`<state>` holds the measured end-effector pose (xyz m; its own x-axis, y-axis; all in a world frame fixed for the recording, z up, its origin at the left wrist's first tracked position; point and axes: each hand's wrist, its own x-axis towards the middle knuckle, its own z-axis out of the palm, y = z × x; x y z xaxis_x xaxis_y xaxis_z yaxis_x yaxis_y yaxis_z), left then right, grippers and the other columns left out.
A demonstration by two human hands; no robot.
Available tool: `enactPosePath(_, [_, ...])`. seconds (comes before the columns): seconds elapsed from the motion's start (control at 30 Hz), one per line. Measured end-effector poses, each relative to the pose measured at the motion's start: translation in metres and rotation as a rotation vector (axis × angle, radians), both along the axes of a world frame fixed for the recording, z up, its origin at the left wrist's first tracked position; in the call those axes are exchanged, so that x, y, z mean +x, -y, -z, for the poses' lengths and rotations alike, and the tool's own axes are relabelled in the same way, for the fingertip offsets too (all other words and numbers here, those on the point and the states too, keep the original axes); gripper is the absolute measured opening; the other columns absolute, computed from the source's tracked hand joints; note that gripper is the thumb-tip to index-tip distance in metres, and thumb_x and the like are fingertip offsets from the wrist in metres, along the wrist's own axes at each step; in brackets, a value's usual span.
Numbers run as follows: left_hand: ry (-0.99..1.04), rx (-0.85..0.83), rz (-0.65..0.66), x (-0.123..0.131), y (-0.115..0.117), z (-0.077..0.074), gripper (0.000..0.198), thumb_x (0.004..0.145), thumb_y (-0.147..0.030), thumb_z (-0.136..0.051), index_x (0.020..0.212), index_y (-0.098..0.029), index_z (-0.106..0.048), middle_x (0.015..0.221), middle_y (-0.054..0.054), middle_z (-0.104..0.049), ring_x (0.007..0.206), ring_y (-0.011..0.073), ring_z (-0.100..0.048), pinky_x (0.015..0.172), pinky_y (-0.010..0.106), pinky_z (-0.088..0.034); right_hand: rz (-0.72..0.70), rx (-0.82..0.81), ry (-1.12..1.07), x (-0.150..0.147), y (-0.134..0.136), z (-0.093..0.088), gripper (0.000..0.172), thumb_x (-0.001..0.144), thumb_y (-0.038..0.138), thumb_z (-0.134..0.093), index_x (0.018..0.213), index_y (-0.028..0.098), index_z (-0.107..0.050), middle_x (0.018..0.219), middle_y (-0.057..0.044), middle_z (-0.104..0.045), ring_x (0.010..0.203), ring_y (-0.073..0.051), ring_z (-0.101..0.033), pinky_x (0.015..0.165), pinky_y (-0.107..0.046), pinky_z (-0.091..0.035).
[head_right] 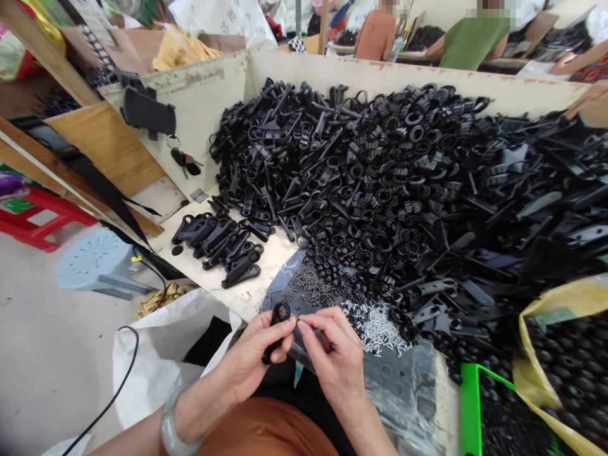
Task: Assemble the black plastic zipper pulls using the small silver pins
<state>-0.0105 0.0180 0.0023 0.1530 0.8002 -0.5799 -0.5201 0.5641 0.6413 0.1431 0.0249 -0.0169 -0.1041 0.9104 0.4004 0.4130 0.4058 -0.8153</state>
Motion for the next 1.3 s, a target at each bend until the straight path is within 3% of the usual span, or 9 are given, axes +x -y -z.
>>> enactPosePath(0.13, [0.042,-0.028,0.019,0.002,0.001,0.000,0.043,0.066,-0.042,-0.090,0.074,-0.017,-0.057,0.058,-0.005,-0.054,0.049,0.0047,-0.038,0.046,0.018,-0.024,0.001,0.002,-0.009,0.001,0.002,0.002,0.010,0.094,0.019,-0.067,0.094,0.022,-0.077,0.083,-0.002,-0.067,0.058,-0.011,-0.057,0.049,-0.023,-0.046])
enactPosePath(0.33, [-0.094,0.113,0.096,-0.001,0.001,0.004,0.032,0.074,-0.040,-0.084,0.079,-0.014,-0.065,0.057,-0.002,-0.058,0.048,0.0055,-0.040,0.047,0.021,-0.022,-0.045,0.004,0.028,0.009,0.005,0.001,0.014,0.095,0.020,-0.065,0.094,0.022,-0.078,0.082,-0.004,-0.067,0.054,-0.011,-0.058,0.045,-0.023,-0.046])
enactPosePath(0.57, [0.157,-0.222,0.066,0.008,0.004,0.003,0.039,0.065,-0.029,-0.085,0.065,-0.021,-0.047,0.050,-0.007,-0.052,0.045,0.0058,-0.037,0.050,0.023,-0.026,-0.068,0.020,0.020,0.018,0.009,0.003,0.013,0.093,0.019,-0.069,0.100,0.023,-0.078,0.082,-0.002,-0.065,0.051,-0.009,-0.055,0.043,-0.022,-0.045])
enactPosePath(0.8, [0.187,-0.297,0.093,0.013,0.005,0.000,0.030,0.069,-0.025,-0.081,0.069,-0.021,-0.051,0.053,-0.006,-0.053,0.046,0.0063,-0.036,0.052,0.024,-0.023,-0.059,0.064,0.082,0.024,0.012,0.007,0.010,0.092,0.018,-0.070,0.101,0.022,-0.075,0.086,-0.002,-0.065,0.051,-0.008,-0.054,0.044,-0.022,-0.046])
enactPosePath(0.97, [0.151,-0.165,0.151,0.012,0.008,-0.001,0.022,0.075,-0.029,-0.077,0.073,-0.018,-0.058,0.060,-0.004,-0.055,0.049,0.0066,-0.039,0.054,0.025,-0.025,-0.037,0.038,0.065,0.024,0.013,0.006,0.008,0.093,0.017,-0.067,0.099,0.021,-0.072,0.086,-0.002,-0.064,0.049,-0.007,-0.050,0.043,-0.022,-0.045])
enactPosePath(1.07, [0.152,-0.074,0.228,0.008,0.009,-0.003,0.012,0.070,-0.018,-0.070,0.080,-0.017,-0.063,0.068,-0.001,-0.059,0.053,0.0082,-0.044,0.055,0.025,-0.029,-0.015,0.015,0.050,0.026,0.012,0.006,0.006,0.093,0.018,-0.066,0.096,0.021,-0.071,0.084,-0.001,-0.063,0.047,-0.007,-0.047,0.041,-0.022,-0.043])
enactPosePath(1.17, [0.096,0.003,0.314,0.003,0.009,-0.006,0.027,0.060,-0.009,-0.062,0.086,-0.017,-0.063,0.079,0.001,-0.061,0.063,0.0103,-0.049,0.059,0.026,-0.033,-0.043,0.016,0.087,0.029,0.012,0.008,0.007,0.094,0.018,-0.066,0.099,0.021,-0.070,0.086,-0.002,-0.063,0.052,-0.009,-0.052,0.043,-0.021,-0.045])
enactPosePath(1.3, [-0.033,0.035,0.348,0.000,0.012,-0.005,0.041,0.059,-0.008,-0.061,0.098,-0.019,-0.059,0.090,-0.001,-0.057,0.076,0.0119,-0.049,0.067,0.026,-0.036,-0.149,0.089,0.184,0.030,0.012,0.009,0.009,0.094,0.017,-0.066,0.103,0.019,-0.069,0.089,-0.004,-0.064,0.063,-0.011,-0.062,0.045,-0.018,-0.049])
